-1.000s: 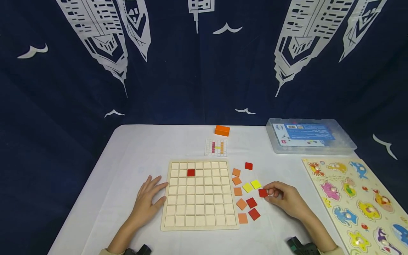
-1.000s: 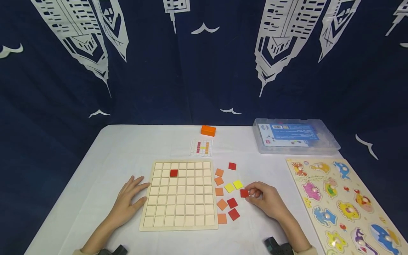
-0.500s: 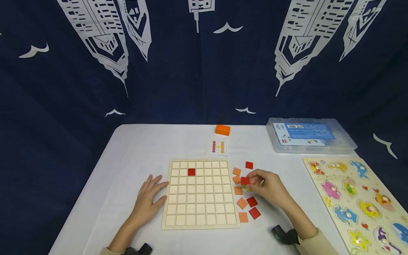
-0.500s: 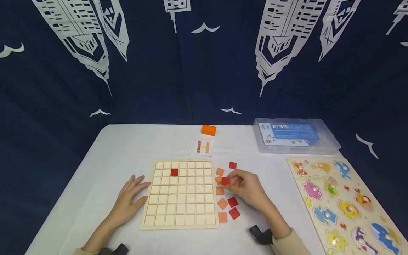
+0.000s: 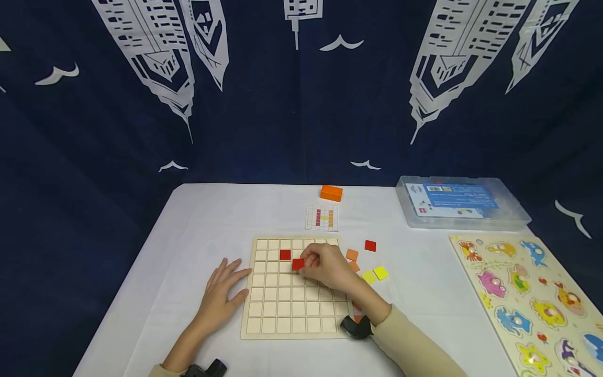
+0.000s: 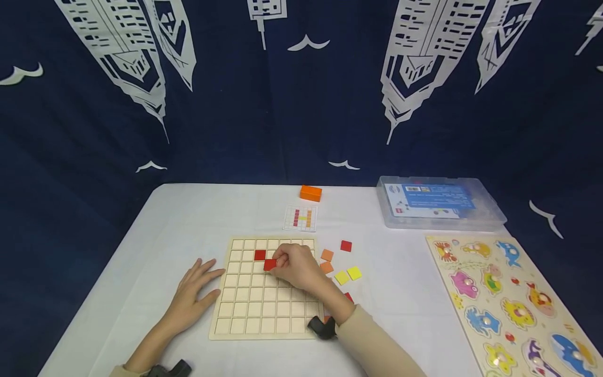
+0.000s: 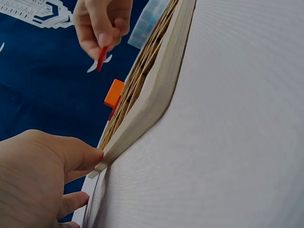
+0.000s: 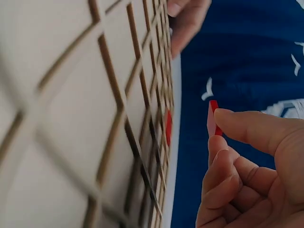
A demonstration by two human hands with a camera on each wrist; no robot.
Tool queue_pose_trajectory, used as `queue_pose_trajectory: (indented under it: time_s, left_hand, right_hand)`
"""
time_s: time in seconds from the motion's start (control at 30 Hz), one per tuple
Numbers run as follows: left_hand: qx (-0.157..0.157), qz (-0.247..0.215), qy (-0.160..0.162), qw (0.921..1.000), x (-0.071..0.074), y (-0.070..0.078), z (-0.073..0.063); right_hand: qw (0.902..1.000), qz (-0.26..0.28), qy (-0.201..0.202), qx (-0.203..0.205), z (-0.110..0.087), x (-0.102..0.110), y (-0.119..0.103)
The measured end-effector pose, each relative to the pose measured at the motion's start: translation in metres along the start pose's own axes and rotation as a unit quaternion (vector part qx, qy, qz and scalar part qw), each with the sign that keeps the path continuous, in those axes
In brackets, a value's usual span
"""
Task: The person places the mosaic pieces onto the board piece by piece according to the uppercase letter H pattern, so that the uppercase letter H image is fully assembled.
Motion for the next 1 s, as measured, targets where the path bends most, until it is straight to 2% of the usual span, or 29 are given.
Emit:
queue_pose_trajectory:
  time_s: [0.17,0.53,0.77,1.0]
  left_hand:
    - [0.005,0.001,-0.004,1.0,-0.001,-0.001,0.0]
    - [0.004,-0.002,-0.004,1.0,0.0,-0.002,-0.001]
    - [0.003,0.003,-0.001,1.0,0.0,-0.003,0.0]
    - [0.003,0.004,-0.002,1.0,-0.001,-0.003,0.0]
  right_hand:
    - [0.9998,-0.01,-0.018,0.008,0.008,-0.021,-0.004]
    - [0.9987,-0.028,-0.037,0.022,0.017,-0.041,-0.004]
    - [0.9986,-0.033,-0.036,0.019,0.017,-0.044,-0.004]
    - [0.9989,-0.026,-0.032,0.025,0.01,-0.035,-0.009]
Point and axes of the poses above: each hand's wrist, its own z-axis towards the middle knuckle, its own x-axis out of the back of the hand, y = z × x, the point moved 10 cm from there along z, towards the middle knuckle, and after that the axes turned 15 degrees about y, right-handed, at the moved point
